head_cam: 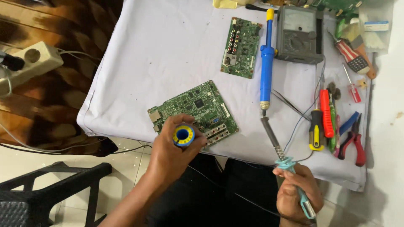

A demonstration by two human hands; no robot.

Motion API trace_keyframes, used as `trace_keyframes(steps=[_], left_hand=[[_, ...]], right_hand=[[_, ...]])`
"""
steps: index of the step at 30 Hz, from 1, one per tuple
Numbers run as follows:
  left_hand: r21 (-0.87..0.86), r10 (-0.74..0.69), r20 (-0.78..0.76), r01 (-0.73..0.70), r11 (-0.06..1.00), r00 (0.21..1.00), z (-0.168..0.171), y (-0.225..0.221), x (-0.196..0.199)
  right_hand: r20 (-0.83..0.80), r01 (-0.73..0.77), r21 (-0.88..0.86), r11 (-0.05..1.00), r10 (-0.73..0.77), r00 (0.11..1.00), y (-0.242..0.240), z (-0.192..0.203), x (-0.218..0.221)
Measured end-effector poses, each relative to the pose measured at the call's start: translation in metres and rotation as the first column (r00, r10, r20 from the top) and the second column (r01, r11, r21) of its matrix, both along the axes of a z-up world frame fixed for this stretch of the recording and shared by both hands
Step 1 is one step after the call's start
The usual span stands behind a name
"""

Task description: Soldering components on a printed circuit board using a soldering iron and solder wire

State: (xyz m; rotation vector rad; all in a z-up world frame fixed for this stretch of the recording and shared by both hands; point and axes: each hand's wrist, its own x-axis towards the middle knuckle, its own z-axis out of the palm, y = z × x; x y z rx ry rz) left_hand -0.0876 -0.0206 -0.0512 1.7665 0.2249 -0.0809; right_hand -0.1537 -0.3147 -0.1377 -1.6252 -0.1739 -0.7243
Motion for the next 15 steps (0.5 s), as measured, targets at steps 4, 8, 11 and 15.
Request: trace_keyframes(steps=[4, 8, 11, 15], left_hand=[[0.306, 0.05, 0.005, -0.049, 0.951, 0.999, -0.006, 0.008, 0.035], [0.402, -0.015, 0.027, 0.002, 0.916, 1.0, -0.021, 0.007, 0.054], [0.472, -0.073, 0.057, 0.038, 0.881, 0.996, -0.028, 0.005, 0.058], [0.474, -0.141, 0.184, 0.038, 0.88, 0.973, -0.036, 0.004, 0.058]], right_hand=[[-0.008, 0.035, 0.021, 0.999, -0.035, 0.999, 0.007, -0.013, 0.022], [-0.111, 0.022, -0.156, 0.988, -0.039, 0.993, 0.013, -0.001, 0.034], [-0.137, 0.048, -0.08, 0.996, -0.058, 0.989, 0.011, -0.015, 0.043], [-0.566, -0.223, 0.415, 0.882, 0.442, 0.696, -0.04, 0.0, 0.054]])
